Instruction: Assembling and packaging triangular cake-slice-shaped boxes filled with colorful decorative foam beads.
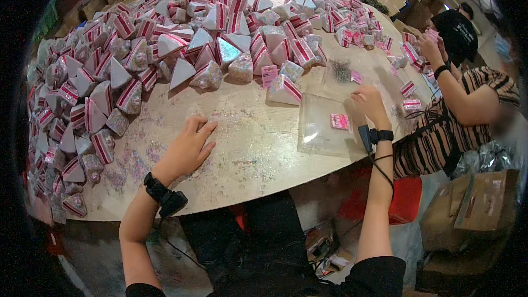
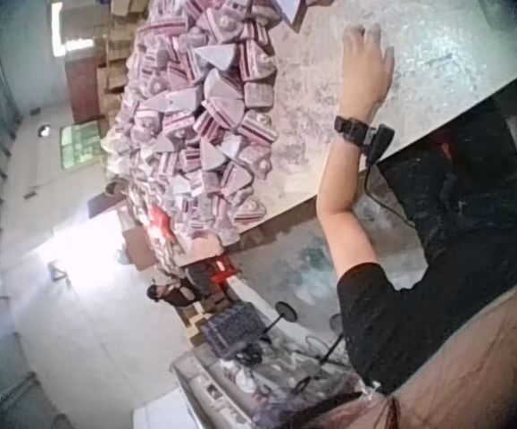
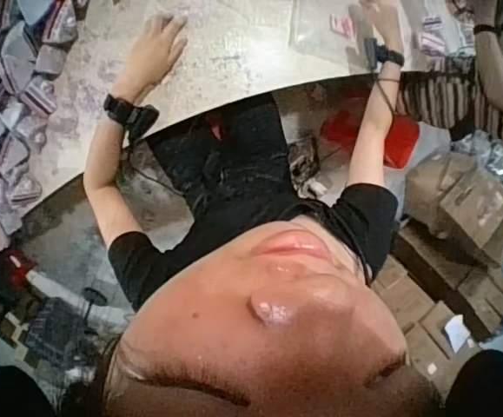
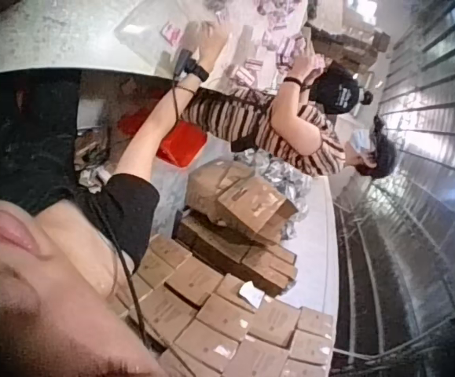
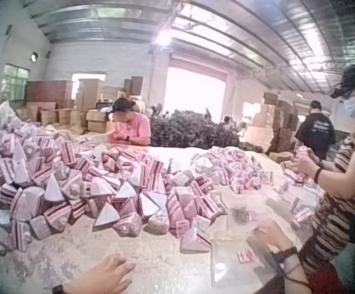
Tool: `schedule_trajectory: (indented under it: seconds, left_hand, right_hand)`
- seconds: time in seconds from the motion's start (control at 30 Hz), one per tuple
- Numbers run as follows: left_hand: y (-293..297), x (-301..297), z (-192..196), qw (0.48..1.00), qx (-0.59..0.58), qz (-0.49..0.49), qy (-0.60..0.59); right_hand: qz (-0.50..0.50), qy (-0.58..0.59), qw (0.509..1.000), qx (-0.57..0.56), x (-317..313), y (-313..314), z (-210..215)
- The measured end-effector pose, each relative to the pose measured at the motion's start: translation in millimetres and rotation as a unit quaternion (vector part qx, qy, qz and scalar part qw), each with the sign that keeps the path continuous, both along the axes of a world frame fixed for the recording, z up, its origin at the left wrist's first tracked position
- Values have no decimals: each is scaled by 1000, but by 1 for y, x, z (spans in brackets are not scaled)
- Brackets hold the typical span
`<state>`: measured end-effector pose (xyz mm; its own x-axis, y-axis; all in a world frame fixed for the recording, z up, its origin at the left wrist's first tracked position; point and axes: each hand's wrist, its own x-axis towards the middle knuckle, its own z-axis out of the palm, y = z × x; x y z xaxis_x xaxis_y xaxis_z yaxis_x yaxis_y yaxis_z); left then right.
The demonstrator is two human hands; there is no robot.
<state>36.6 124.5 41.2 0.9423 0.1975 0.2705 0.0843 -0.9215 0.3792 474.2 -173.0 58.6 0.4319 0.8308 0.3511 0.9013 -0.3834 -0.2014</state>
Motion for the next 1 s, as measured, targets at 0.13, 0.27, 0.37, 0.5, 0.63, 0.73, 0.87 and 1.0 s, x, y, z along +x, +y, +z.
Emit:
schedule_trajectory:
  seconds: [0.13, 0.27, 0.37, 0.5, 0.63, 0.73, 0.87, 1.0]
  left_hand:
    - [2, -2, 2, 1000, -7, 1, 4]
    - [3, -1, -6, 1000, 11, -7, -12]
    - [1, -4, -5, 1000, 26, 4, -3]
    - [-1, -2, -3, 1000, 3, 9, 9]
    - [-1, -2, -7, 1000, 11, 8, -6]
    - [1, -2, -7, 1000, 12, 9, -12]
    - [2, 0, -7, 1000, 10, 0, -19]
    - [5, 1, -7, 1000, -9, 12, -18]
  right_hand:
    - [-14, -169, 985, 15, -62, 4, 20]
    - [38, 66, 991, -108, -161, -16, 49]
    - [12, 13, 987, -158, -209, -26, 27]
    - [-34, -51, 993, -99, -212, -38, 9]
    - [-81, -46, 996, -8, -218, -37, 14]
    - [-112, -54, 992, 18, -211, -32, 17]
    - [-145, 50, 974, 168, -180, -24, 10]
    - [-119, 149, 906, 378, -152, -6, -6]
